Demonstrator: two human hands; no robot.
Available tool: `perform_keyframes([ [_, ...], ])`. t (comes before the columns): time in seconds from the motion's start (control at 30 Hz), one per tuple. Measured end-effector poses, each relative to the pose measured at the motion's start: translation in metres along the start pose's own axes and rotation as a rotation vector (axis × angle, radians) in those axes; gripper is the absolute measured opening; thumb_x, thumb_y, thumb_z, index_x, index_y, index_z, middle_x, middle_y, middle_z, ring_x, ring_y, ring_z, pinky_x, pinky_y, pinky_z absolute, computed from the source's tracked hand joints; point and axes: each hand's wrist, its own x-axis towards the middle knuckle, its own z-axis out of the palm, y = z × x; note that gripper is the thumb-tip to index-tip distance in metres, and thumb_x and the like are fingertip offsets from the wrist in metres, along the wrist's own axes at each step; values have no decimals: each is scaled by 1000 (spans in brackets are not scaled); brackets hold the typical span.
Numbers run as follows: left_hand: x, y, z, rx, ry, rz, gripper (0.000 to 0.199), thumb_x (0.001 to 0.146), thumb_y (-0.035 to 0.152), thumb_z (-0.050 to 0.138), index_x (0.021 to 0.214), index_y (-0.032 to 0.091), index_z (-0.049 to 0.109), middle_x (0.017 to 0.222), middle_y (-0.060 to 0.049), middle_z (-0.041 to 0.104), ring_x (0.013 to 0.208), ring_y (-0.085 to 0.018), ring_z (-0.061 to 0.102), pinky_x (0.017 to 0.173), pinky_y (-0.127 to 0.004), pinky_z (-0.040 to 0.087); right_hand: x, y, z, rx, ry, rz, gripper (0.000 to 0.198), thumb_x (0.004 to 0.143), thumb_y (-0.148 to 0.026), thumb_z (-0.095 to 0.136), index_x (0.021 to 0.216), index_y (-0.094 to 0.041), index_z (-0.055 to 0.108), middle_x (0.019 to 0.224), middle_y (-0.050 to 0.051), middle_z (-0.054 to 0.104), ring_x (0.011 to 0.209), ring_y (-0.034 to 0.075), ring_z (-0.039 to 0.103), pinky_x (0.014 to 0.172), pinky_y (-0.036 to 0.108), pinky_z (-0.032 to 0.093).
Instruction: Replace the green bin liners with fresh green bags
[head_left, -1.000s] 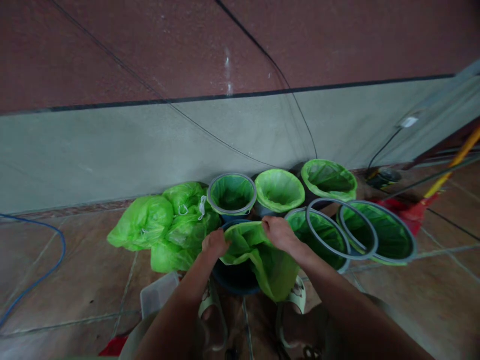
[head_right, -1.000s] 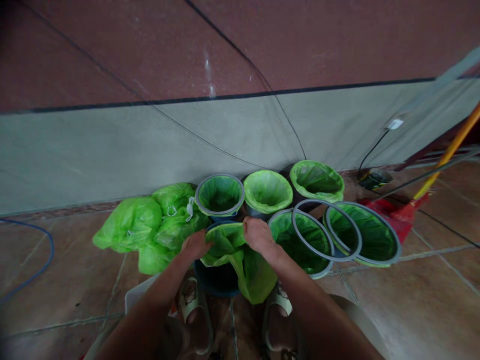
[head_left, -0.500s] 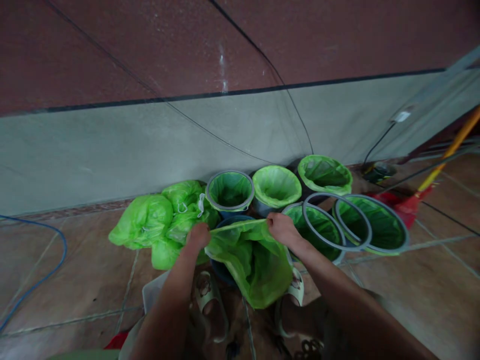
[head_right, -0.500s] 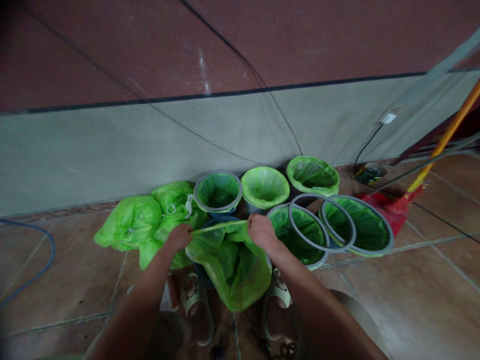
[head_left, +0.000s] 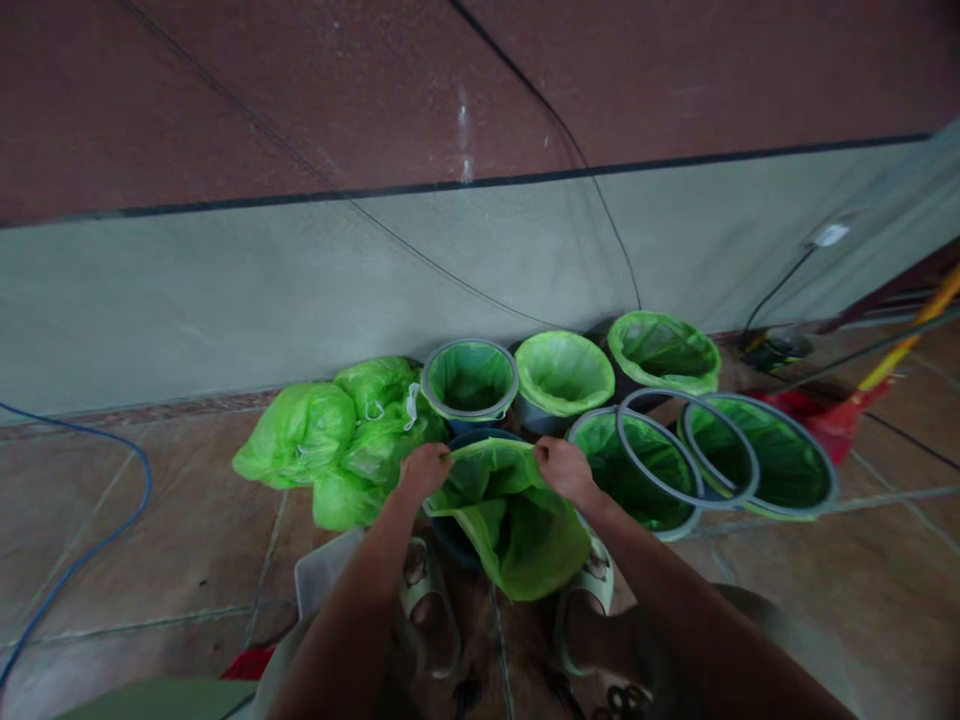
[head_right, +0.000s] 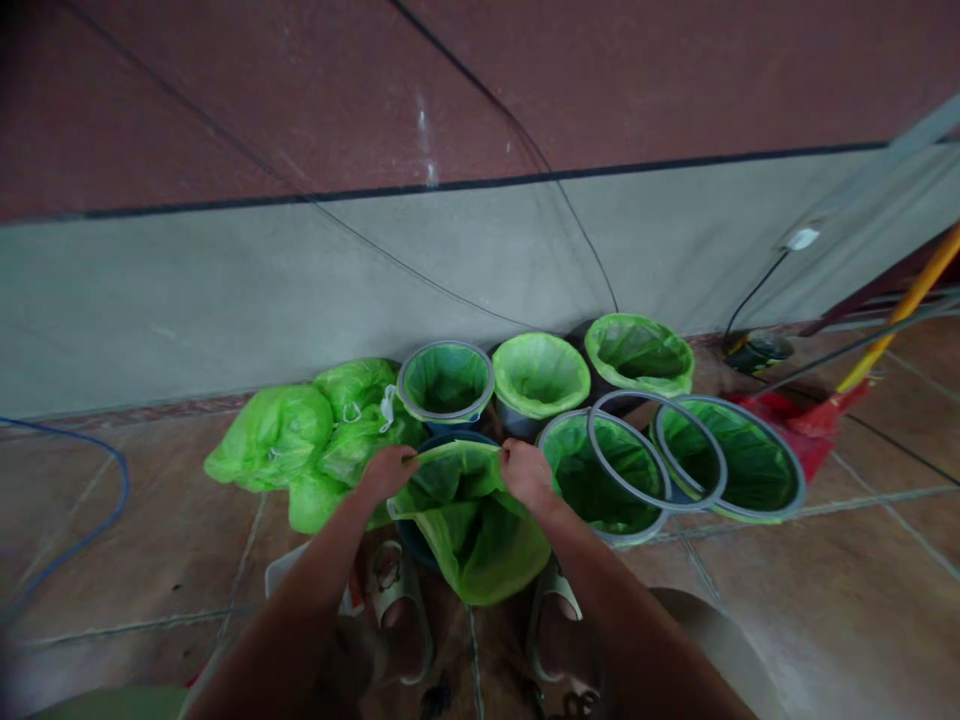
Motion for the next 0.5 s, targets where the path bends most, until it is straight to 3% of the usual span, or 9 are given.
perform_keyframes([
  [0.1,8,-3,6,-75,5,-38,23,88,20,53,83,18,75,92,-7,75,91,-19,67,81,-27,47,11,2,9,28,2,3,33,95,-27,43,101,-18,74,101,10,74,92,20,68,75,26,43],
  [0.23,28,-9,14,-148,52,-135,26,89,20,50,80,15,74,80,-7,73,75,-17,66,68,-24,45,37,-1,22,40,-11,-14,34,95,-29,44,101,-18,75,102,11,75,93,22,68,76,26,44],
  [0.4,66,-16,27,-242,113,-240,24,86,19,51,78,16,73,81,-8,73,77,-19,66,68,-25,45,76,4,44,99,-23,-55,30,92,-27,48,96,-18,76,100,11,75,92,20,68,79,25,44],
  [0.5,84,-22,34,-304,119,-272,21,82,18,53,73,16,72,76,-8,72,78,-21,67,68,-26,45,98,13,58,338,-26,-8,21,86,-24,58,86,-19,77,92,7,76,90,20,66,81,25,45],
])
